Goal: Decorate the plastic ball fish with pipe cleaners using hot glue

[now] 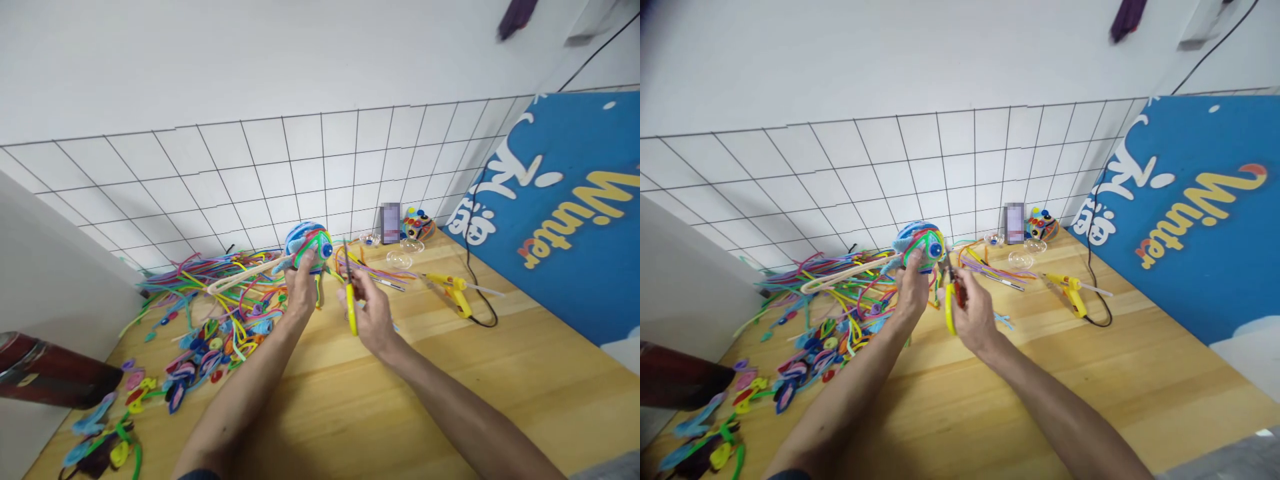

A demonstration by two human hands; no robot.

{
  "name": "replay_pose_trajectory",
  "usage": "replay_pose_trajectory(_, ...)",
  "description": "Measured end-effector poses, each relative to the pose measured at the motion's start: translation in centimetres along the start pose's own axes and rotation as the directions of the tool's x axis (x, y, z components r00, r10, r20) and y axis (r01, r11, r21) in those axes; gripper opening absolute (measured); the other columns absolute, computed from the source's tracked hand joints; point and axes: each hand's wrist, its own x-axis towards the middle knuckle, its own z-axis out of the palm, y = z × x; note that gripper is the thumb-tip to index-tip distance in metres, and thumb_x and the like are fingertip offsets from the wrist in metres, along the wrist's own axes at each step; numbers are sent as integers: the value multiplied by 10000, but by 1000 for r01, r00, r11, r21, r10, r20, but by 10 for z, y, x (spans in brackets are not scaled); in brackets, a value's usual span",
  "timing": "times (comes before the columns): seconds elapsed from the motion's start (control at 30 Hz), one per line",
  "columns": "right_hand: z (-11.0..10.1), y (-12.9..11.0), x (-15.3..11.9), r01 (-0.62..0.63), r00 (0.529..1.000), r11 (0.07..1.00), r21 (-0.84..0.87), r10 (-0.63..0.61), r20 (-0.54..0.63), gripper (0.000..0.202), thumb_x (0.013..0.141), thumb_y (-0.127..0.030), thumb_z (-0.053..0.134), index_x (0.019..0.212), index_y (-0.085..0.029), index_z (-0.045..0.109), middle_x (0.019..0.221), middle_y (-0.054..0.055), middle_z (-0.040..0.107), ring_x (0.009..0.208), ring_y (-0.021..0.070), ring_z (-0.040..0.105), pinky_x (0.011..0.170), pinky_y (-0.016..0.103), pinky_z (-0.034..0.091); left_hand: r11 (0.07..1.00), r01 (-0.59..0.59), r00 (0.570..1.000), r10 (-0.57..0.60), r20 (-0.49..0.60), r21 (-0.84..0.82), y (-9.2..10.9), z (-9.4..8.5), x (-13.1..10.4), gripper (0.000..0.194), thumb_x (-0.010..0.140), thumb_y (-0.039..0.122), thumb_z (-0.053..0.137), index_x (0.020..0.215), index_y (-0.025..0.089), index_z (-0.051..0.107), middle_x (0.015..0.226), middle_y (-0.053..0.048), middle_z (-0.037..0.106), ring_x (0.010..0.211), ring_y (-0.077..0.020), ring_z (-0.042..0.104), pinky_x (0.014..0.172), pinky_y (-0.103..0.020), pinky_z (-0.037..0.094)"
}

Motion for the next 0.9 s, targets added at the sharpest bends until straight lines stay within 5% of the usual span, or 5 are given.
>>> replay_pose_trajectory(0.23,-77,64,7,-82,967,681,-727,231,107,436,934,-243,648,1364,-191,697,954,83,789,920,260,734,783,340,528,989,83,997,-84,3,-120,-2,1,4,512,662,531,937,996,187,759,1038,-47,812,1017,-210,774,995,-346,588)
replay_pose_trajectory(0.47,-93,103,2,-29,917,513,-858,355,182,394,943,-184,638,1327,-155,720,1228,200,795,1138,307,747,930,374,548,970,181,982,-171,75,-162,-9,2,4,561,617,491,977,1042,192,766,1028,-25,820,990,-204,769,975,-343,590)
replay_pose_trajectory(0.57,-91,93,9,-39,962,598,-801,240,133,380,940,-225,639,1305,-167,729,1198,189,801,1114,334,751,968,443,561,978,194,975,-185,122,-69,-15,-3,1,498,651,510,962,965,177,767,955,-25,812,957,-210,770,940,-336,597)
replay_pose_trajectory(0.7,-77,58,23,27,1000,921,-390,-24,14,411,956,-402,672,1332,-237,678,1295,128,764,1184,316,722,1037,496,568,975,128,961,-167,221,181,-18,-9,-7,439,736,534,906,935,165,774,908,-29,797,914,-216,765,869,-317,601)
replay_pose_trajectory(0.9,-42,27,36,52,998,997,-59,-54,-26,539,914,-361,693,1427,-260,561,1540,128,589,1444,309,551,1195,531,464,950,-30,921,-94,378,310,-8,-6,-22,406,844,511,828,1089,193,767,1047,-57,796,1075,-259,749,995,-387,591)
